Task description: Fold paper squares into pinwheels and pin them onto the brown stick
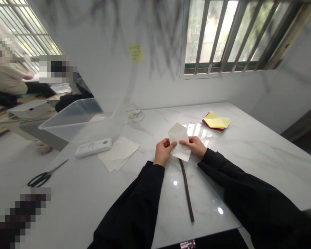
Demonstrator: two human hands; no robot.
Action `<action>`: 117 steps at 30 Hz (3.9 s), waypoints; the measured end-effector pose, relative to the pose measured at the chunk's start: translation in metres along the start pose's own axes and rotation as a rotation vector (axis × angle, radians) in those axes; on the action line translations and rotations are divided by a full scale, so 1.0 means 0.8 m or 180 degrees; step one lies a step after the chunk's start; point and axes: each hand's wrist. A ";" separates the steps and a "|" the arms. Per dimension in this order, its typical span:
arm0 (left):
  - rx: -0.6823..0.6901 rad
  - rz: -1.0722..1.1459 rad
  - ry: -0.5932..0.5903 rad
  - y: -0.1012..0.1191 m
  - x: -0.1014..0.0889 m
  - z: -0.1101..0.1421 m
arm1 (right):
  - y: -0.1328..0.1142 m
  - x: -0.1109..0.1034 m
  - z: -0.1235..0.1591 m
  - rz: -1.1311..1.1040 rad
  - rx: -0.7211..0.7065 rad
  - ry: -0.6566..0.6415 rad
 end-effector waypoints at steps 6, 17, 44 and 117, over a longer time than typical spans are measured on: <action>0.0064 -0.0115 0.0161 0.006 0.000 -0.001 | 0.000 -0.002 -0.003 -0.0323 0.0031 0.0323; 0.1245 -0.1277 -0.0292 0.030 0.003 0.022 | 0.004 0.002 -0.010 -0.0954 -0.0156 0.0875; 0.0223 -0.0212 0.0316 0.011 0.001 0.002 | -0.006 0.012 0.002 0.0100 -0.0185 -0.0220; 0.0040 -0.0453 -0.0077 0.016 0.001 0.000 | -0.015 -0.001 -0.001 0.0429 -0.0103 -0.0207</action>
Point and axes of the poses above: each hand's wrist, its own z-axis away from the middle knuckle, its own x-axis out of the palm, y = z × x, and after that the axes turned 12 degrees about -z, right-handed
